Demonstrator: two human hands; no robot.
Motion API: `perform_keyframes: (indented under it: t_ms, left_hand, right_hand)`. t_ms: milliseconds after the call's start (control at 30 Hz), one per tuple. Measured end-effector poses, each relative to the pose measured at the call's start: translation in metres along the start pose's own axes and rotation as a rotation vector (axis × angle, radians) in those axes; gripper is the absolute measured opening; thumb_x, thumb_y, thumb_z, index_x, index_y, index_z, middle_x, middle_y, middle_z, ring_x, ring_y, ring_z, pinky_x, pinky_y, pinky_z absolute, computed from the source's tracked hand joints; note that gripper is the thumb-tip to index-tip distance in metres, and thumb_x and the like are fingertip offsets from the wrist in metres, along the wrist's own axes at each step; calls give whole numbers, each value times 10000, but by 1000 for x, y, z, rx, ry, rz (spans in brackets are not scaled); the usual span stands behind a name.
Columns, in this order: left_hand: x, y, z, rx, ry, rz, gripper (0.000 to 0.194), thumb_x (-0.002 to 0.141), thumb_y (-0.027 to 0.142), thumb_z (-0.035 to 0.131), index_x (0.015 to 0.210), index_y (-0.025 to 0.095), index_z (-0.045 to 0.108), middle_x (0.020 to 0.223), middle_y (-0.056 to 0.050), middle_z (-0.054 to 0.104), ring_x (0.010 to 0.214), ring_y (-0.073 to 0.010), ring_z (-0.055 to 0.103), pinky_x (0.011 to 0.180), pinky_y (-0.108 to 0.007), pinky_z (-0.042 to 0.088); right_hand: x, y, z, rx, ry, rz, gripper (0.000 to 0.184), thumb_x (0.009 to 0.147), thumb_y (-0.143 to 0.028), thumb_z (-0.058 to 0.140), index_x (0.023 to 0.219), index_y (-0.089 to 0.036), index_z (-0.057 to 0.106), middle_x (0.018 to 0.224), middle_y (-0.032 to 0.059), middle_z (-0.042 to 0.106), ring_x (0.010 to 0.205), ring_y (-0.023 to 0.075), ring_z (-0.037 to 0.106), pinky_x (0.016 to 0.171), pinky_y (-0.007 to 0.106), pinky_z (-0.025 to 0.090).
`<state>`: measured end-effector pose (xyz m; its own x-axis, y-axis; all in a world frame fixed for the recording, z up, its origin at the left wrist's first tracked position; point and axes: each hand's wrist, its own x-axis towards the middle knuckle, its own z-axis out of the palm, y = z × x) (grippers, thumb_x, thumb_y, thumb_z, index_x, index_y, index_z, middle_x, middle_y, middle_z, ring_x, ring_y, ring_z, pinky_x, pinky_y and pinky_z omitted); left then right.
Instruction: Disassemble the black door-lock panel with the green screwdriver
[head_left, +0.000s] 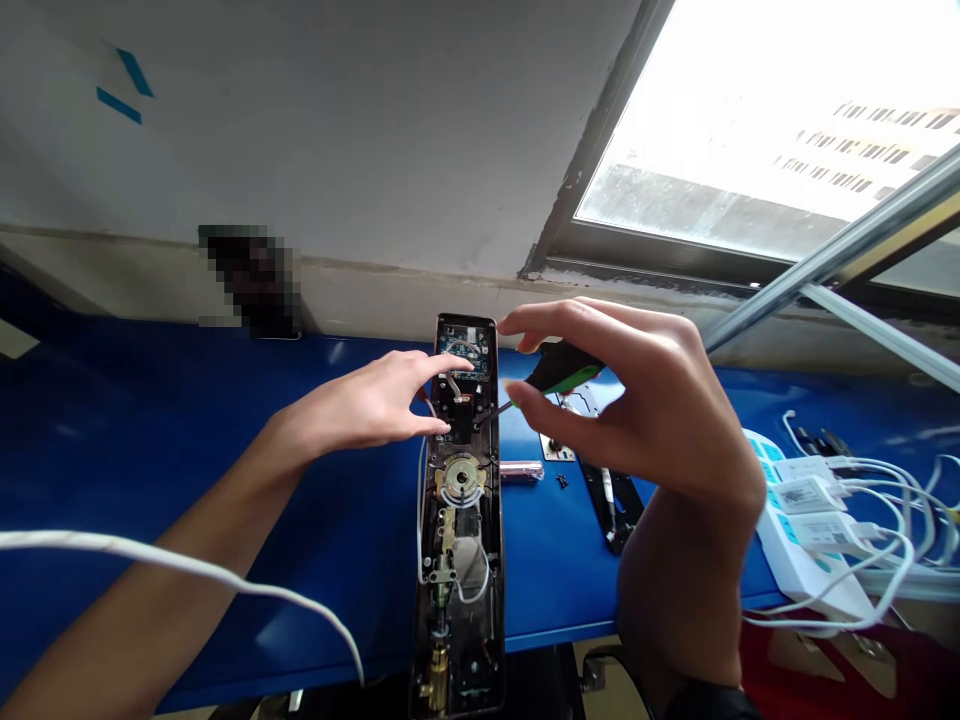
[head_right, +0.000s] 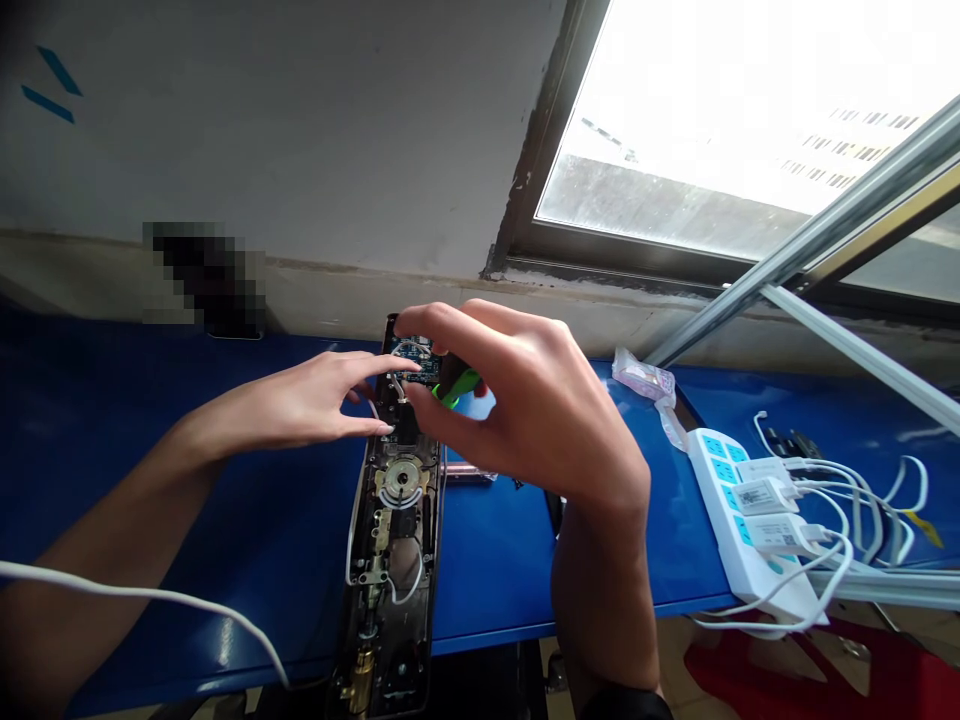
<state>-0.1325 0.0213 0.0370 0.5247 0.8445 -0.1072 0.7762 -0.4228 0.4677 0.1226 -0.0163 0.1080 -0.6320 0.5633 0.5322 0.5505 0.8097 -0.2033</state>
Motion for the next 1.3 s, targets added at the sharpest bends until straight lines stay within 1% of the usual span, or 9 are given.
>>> perform_keyframes:
  t_ms: [167,333,500,667,833,900,1067,1233,1300]
  left_hand:
    - [1,-1,1,-7,-4,15,750,882,499,684,1582,391,437,1499,-30,617,1304,-309,616,1037,-395,529]
    - [1,-1,0,3,-11,0,745,887,512,682,1582,406,434,1508,-24,612,1322,-304,607,1031,-384,532]
    - [2,-2,0,-27,5,26,717,909,542,652,1578,394,444,1485,-7,638,1285,-285,639,1028,-365,532]
    - [1,-2,0,-28,15,22,725,909,546,650,1584,380,443,1496,-15,632,1312,-295,628,1031,-367,531]
    - [2,-4,1,-25,9,26,722,912,570,641,1580,379,447,1507,-37,619,1323,-315,615,1030,-386,529]
    - [2,-4,1,-25,2,33,721,914,570,641,1581,379,445,1494,-36,629,1302,-305,627,1043,-385,520]
    - [1,-5,2,-12,2,12,722,918,592,631,1585,397,436,1497,-33,623,1310,-310,617,1037,-390,524]
    - [1,-5,2,-9,0,13,704,922,584,628,1574,390,448,1496,-45,618,1309,-320,612,1035,-402,524]
    - [2,-5,3,-3,-6,18,699,926,576,626,1575,388,446,1482,-52,627,1293,-315,620,1043,-404,517]
  right_hand:
    - [0,1,-1,-11,8,5,156,982,-270,688,1102,-180,732,932,25,764,755,129,689,685,290,567]
    - [-2,0,-2,34,-33,11,398,924,-177,666,1320,-209,654,1131,49,767,870,159,721,759,304,591]
    - [-1,1,-1,-23,5,14,195,945,-234,712,1136,-195,725,951,23,773,761,139,693,676,288,567]
    - [-1,-1,-2,91,-51,-1,490,890,-129,662,1366,-238,624,1212,57,751,913,184,734,824,346,617]
    - [-1,-1,-1,-11,10,23,207,951,-278,713,1151,-225,729,960,25,776,755,148,698,678,303,572]
    - [-1,-1,-1,-9,26,24,172,955,-235,701,1121,-215,737,931,15,772,733,131,687,666,288,559]
    - [-1,0,-1,55,-3,6,482,888,-134,685,1366,-174,636,1084,47,766,856,152,715,769,301,586]
    - [-1,0,-1,-13,25,18,219,940,-237,720,1154,-195,738,936,14,775,718,124,681,633,281,543]
    - [-1,-1,-2,18,13,22,272,940,-180,680,1206,-221,715,984,12,777,757,134,701,672,285,574]
